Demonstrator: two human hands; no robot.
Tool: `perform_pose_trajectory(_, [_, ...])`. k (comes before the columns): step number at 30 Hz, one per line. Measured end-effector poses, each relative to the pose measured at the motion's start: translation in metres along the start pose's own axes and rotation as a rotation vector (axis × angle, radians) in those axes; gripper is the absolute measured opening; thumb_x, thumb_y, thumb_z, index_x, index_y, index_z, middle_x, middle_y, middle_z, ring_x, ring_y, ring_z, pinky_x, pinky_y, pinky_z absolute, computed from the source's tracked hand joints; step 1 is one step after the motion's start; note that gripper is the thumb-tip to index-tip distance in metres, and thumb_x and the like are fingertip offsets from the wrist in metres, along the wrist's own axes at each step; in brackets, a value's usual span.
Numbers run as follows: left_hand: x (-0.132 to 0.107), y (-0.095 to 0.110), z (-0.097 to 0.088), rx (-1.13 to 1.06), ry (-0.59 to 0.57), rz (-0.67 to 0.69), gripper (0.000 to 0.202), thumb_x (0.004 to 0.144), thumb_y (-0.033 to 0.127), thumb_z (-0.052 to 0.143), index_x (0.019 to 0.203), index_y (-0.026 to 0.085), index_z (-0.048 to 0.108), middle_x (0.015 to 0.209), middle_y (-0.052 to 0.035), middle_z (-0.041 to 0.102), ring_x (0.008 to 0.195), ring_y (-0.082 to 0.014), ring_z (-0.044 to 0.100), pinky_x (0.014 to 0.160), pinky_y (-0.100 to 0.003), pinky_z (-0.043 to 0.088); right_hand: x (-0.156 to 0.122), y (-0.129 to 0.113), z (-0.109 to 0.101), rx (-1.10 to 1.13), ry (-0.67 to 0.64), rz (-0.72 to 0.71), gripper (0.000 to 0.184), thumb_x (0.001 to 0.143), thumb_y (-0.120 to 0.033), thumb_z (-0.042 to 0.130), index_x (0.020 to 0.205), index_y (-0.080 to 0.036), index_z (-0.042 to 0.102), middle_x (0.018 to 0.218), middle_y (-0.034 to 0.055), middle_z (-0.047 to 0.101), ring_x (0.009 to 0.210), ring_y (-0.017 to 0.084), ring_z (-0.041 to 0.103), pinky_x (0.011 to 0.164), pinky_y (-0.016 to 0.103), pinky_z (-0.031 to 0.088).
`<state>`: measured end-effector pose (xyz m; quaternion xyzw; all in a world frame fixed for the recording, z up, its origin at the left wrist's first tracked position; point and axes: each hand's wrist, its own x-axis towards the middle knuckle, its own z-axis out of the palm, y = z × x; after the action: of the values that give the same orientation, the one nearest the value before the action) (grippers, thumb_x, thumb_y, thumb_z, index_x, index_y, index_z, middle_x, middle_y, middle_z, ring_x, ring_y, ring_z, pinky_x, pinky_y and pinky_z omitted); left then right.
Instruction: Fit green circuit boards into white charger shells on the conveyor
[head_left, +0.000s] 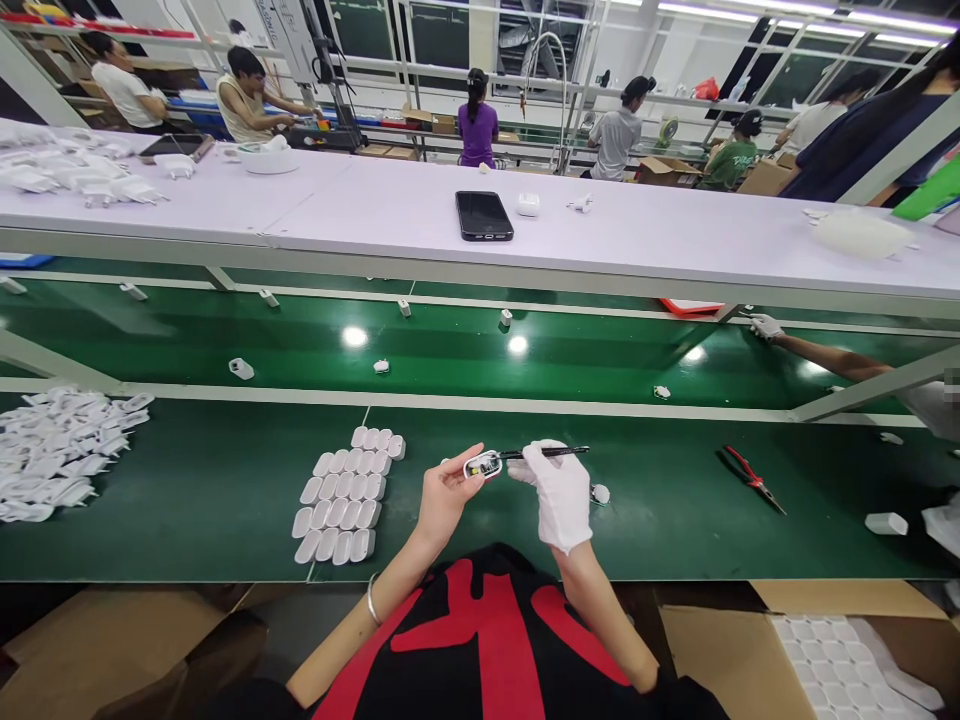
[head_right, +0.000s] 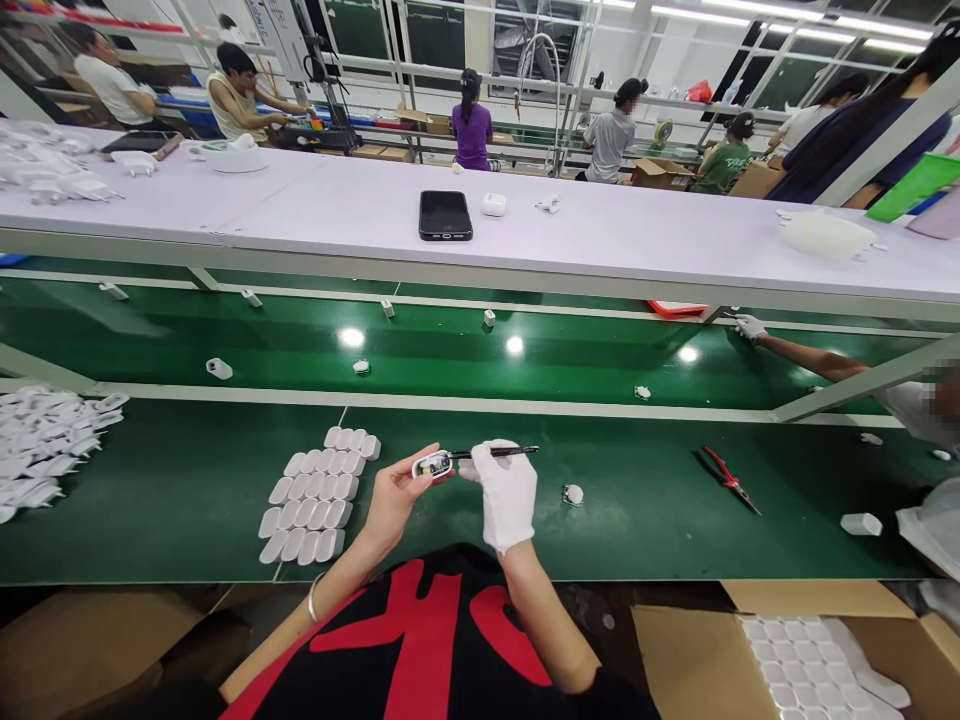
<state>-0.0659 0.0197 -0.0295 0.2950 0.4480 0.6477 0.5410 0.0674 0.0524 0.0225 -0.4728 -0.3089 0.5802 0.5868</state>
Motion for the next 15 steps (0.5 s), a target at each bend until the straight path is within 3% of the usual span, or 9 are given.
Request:
perform_pose_trajectory(9, [-0.0012, -0.0012, -0.0016, 0.035, 0.017, -0.017, 0.053, 0.056, 0.027, 0.081, 0.106, 0.013, 0.070, 0.095, -0.0106, 0.074, 0.080, -0.0204, 0.069, 0.077, -0.029, 0.055, -0.0049, -0.0029, 0.0055, -0.057, -0.076, 0.026, 0.025, 0.060, -0.026, 0.076, 0.074, -0.013, 0.060, 0.066, 0.0008, 0.065, 0.057, 0.018, 0.066, 0.052, 0.029, 0.058])
perform_pose_trajectory(15, [-0.0017, 0.0005, -0.0014, -0.005, 0.010, -0.012, 0.052, 0.057, 0.028, 0.081, 0.106, 0.013, 0.070, 0.090, -0.0098, 0.075, 0.077, -0.0205, 0.070, 0.078, -0.031, 0.056, 0.0008, -0.0048, -0.0002, 0.014, -0.024, 0.007, 0.029, 0.061, -0.030, 0.077, 0.077, -0.014, 0.059, 0.067, -0.0001, 0.064, 0.059, 0.019, 0.067, 0.053, 0.030, 0.058])
